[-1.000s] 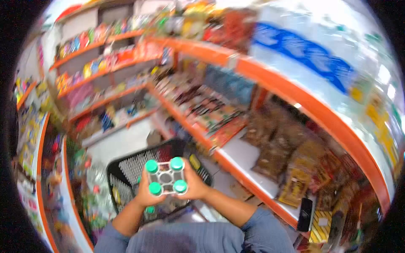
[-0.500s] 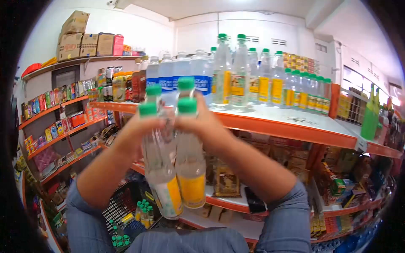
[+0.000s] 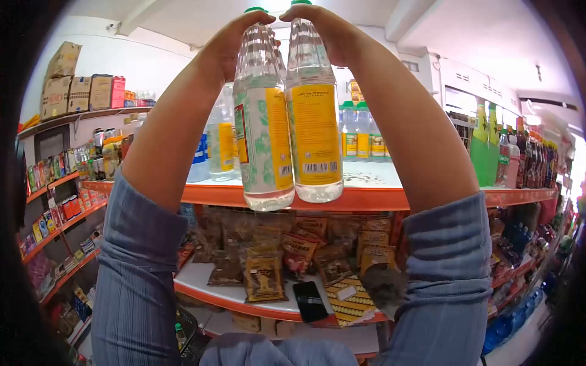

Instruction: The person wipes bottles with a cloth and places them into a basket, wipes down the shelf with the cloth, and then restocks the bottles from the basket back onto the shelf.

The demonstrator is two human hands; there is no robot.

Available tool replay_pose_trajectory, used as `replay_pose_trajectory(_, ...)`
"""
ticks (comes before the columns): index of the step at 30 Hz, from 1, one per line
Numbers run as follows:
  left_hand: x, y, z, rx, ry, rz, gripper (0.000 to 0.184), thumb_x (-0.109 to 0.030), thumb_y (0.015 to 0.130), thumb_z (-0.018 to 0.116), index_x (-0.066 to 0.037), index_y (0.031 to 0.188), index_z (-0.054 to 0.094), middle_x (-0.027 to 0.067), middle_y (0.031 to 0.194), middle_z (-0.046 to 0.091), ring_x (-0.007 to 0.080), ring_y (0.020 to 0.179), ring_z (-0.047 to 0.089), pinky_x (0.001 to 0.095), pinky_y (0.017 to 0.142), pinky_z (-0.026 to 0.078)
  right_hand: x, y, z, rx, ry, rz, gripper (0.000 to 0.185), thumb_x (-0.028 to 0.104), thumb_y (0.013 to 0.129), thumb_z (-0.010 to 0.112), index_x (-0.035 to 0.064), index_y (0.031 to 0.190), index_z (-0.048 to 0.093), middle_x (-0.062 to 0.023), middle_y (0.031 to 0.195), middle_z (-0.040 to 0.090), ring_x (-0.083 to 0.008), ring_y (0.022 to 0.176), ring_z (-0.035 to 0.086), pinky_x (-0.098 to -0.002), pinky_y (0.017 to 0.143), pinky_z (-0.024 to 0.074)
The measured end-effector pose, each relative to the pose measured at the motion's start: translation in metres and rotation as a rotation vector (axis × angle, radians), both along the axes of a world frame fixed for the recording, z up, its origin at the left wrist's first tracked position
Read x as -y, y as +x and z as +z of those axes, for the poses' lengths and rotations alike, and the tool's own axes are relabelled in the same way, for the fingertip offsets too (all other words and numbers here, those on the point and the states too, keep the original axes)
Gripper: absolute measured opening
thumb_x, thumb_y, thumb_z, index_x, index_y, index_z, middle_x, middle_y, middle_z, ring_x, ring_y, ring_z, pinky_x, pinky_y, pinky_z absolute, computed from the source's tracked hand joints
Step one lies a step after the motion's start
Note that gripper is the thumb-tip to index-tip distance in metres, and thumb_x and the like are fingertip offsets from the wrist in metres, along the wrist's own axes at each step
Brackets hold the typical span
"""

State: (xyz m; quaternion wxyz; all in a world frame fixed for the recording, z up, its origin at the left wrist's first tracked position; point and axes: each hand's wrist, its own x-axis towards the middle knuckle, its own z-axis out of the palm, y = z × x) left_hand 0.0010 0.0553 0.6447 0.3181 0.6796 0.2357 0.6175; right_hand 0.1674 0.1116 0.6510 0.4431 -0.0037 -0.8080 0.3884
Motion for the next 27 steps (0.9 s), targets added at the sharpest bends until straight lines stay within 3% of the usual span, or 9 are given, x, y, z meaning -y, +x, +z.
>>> replay_pose_trajectory(3, -0.048, 0.003, 0.006, -0.076, 0.043, -0.089, 0.031, -0.029, 0.074, 0.066, -0.004, 0.092, 0.059, 0.01, 0.079, 0.062, 0.0196, 0.068, 0.062, 0.0382, 0.066, 0.055, -0.038, 0.01, 0.003, -0.024, 0.051, -0.108, 0.039, 0.036, 0.07, 0.066, 0.0103, 0.099, 0.057, -0.0058, 0.082, 0.059, -0.0178, 0.077, 0.059, -0.034, 0.075, 0.0489)
replay_pose_trajectory(8, -0.098, 0.012, -0.004, -0.058, 0.066, 0.035, 0.033, -0.028, 0.075, 0.066, -0.004, 0.095, 0.058, 0.009, 0.087, 0.061, 0.0184, 0.077, 0.061, 0.0377, 0.07, 0.054, -0.093, 0.013, -0.008, -0.034, -0.051, -0.133, 0.032, 0.035, 0.073, 0.064, 0.0116, 0.094, 0.059, -0.0035, 0.085, 0.058, -0.0157, 0.08, 0.056, -0.0338, 0.074, 0.0472)
replay_pose_trajectory(10, -0.125, 0.007, -0.008, -0.071, 0.028, 0.152, 0.033, -0.028, 0.074, 0.066, -0.004, 0.096, 0.057, 0.008, 0.087, 0.06, 0.018, 0.075, 0.061, 0.0371, 0.07, 0.053, -0.112, 0.009, -0.017, -0.057, -0.051, -0.153, 0.037, 0.035, 0.071, 0.064, 0.0085, 0.096, 0.058, -0.0103, 0.09, 0.055, -0.0211, 0.081, 0.055, -0.0378, 0.076, 0.0481)
replay_pose_trajectory(11, -0.14, 0.001, -0.011, -0.126, 0.048, 0.158, 0.046, -0.041, 0.068, 0.067, -0.01, 0.101, 0.059, 0.0123, 0.106, 0.054, 0.0228, 0.102, 0.048, 0.0386, 0.089, 0.037, -0.118, 0.009, -0.02, -0.047, -0.033, -0.163, 0.037, 0.034, 0.071, 0.064, 0.0067, 0.096, 0.058, -0.0107, 0.09, 0.055, -0.0207, 0.083, 0.055, -0.0391, 0.075, 0.0486)
replay_pose_trajectory(16, -0.164, -0.008, -0.021, -0.129, -0.006, 0.102, 0.048, -0.04, 0.068, 0.067, -0.011, 0.104, 0.058, 0.011, 0.104, 0.054, 0.0225, 0.1, 0.049, 0.0394, 0.089, 0.037, -0.148, -0.003, -0.028, -0.047, -0.106, -0.141, 0.042, 0.035, 0.071, 0.064, 0.0048, 0.1, 0.056, -0.0121, 0.094, 0.056, -0.0211, 0.087, 0.056, -0.0385, 0.079, 0.0482)
replay_pose_trajectory(18, -0.169, -0.011, -0.021, -0.087, -0.008, 0.152, 0.038, -0.032, 0.074, 0.066, -0.002, 0.095, 0.057, 0.0083, 0.084, 0.061, 0.0159, 0.072, 0.061, 0.0344, 0.068, 0.054, -0.153, -0.004, -0.03, 0.005, -0.125, -0.116, 0.051, 0.039, 0.071, 0.063, 0.0064, 0.109, 0.052, -0.0133, 0.101, 0.055, -0.0239, 0.094, 0.056, -0.0395, 0.083, 0.0464)
replay_pose_trajectory(23, -0.17, -0.01, -0.026, -0.078, -0.12, 0.065, 0.05, -0.041, 0.072, 0.067, 0.0, 0.098, 0.055, 0.0076, 0.076, 0.061, 0.0163, 0.064, 0.061, 0.0338, 0.064, 0.054, -0.155, -0.005, -0.035, 0.041, -0.177, -0.2, 0.072, 0.05, 0.069, 0.062, 0.0103, 0.125, 0.041, -0.0179, 0.116, 0.05, -0.0305, 0.108, 0.05, -0.0522, 0.09, 0.0395)
replay_pose_trajectory(25, -0.164, -0.007, -0.03, -0.072, -0.148, 0.05, 0.054, -0.043, 0.071, 0.067, 0.0, 0.1, 0.054, 0.0076, 0.074, 0.061, 0.0164, 0.062, 0.061, 0.0338, 0.063, 0.054, -0.167, -0.004, -0.032, 0.078, -0.244, -0.197, 0.057, 0.051, 0.069, 0.065, 0.009, 0.106, 0.052, -0.0061, 0.084, 0.056, -0.0171, 0.081, 0.055, -0.0405, 0.075, 0.0452)
replay_pose_trajectory(27, -0.157, -0.004, -0.033, -0.069, -0.136, 0.048, 0.056, -0.045, 0.071, 0.069, -0.001, 0.102, 0.053, 0.0088, 0.079, 0.062, 0.0166, 0.067, 0.063, 0.0346, 0.064, 0.054, -0.174, -0.004, -0.036, 0.077, -0.246, -0.187, 0.065, 0.055, 0.068, 0.065, 0.0079, 0.11, 0.051, -0.0085, 0.089, 0.057, -0.0187, 0.085, 0.056, -0.0419, 0.078, 0.0451)
